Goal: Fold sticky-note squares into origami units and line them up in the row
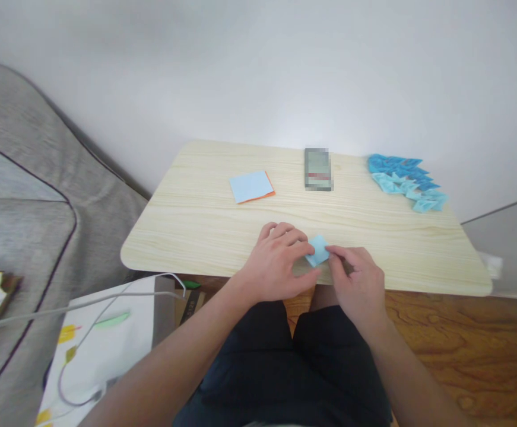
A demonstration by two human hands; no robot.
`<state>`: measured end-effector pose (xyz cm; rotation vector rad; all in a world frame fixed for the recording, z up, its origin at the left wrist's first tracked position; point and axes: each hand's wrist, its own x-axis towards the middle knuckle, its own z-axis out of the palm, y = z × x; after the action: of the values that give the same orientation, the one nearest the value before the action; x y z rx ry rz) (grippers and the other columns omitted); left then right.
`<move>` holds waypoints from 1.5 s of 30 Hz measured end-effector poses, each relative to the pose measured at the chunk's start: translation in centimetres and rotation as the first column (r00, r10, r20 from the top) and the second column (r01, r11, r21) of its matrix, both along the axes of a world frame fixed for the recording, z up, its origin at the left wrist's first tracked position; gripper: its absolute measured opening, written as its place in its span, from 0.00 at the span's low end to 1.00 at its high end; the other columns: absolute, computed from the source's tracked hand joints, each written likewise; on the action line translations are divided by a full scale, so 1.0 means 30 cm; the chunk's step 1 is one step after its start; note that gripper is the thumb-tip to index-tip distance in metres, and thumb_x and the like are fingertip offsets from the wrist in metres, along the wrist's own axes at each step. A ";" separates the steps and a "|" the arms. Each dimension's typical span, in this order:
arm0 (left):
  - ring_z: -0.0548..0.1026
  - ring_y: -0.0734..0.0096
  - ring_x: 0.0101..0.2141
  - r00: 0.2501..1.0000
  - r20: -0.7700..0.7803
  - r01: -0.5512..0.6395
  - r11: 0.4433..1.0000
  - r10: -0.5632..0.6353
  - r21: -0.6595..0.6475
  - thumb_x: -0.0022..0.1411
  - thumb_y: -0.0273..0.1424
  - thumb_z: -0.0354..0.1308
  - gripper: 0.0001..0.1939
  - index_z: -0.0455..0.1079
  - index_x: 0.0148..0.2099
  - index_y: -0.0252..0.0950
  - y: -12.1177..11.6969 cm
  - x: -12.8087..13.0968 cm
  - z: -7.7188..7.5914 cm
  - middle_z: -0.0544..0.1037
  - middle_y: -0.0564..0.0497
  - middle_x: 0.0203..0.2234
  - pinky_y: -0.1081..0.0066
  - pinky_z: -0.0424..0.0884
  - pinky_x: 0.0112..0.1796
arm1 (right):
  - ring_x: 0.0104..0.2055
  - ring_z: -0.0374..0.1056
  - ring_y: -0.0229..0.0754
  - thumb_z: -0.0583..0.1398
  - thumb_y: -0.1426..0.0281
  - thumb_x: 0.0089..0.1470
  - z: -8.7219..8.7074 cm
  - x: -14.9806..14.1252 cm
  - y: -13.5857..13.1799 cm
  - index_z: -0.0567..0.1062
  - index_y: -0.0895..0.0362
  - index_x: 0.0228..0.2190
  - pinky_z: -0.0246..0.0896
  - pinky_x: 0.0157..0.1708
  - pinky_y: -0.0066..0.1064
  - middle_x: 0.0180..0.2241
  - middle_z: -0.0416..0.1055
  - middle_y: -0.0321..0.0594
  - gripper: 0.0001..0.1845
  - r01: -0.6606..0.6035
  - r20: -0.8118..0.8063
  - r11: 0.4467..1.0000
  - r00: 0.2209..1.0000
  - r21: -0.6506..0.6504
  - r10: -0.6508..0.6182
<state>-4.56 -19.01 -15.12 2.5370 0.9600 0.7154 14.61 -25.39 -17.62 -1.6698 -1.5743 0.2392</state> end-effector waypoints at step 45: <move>0.70 0.58 0.58 0.997 -0.062 0.045 0.997 -0.049 -0.065 0.69 0.29 0.57 0.11 0.78 0.48 0.47 0.015 -0.092 -0.031 0.79 0.61 0.55 0.48 0.57 0.58 | 0.42 0.69 0.48 0.67 0.66 0.57 0.022 0.013 0.059 0.77 0.52 0.34 0.64 0.44 0.43 0.37 0.74 0.40 0.04 -0.092 0.269 0.985 0.955 -0.146 0.129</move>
<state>-7.31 -18.55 -16.04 2.5311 0.9245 0.5847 15.00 -23.62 -16.96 -1.7790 -1.9002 0.1752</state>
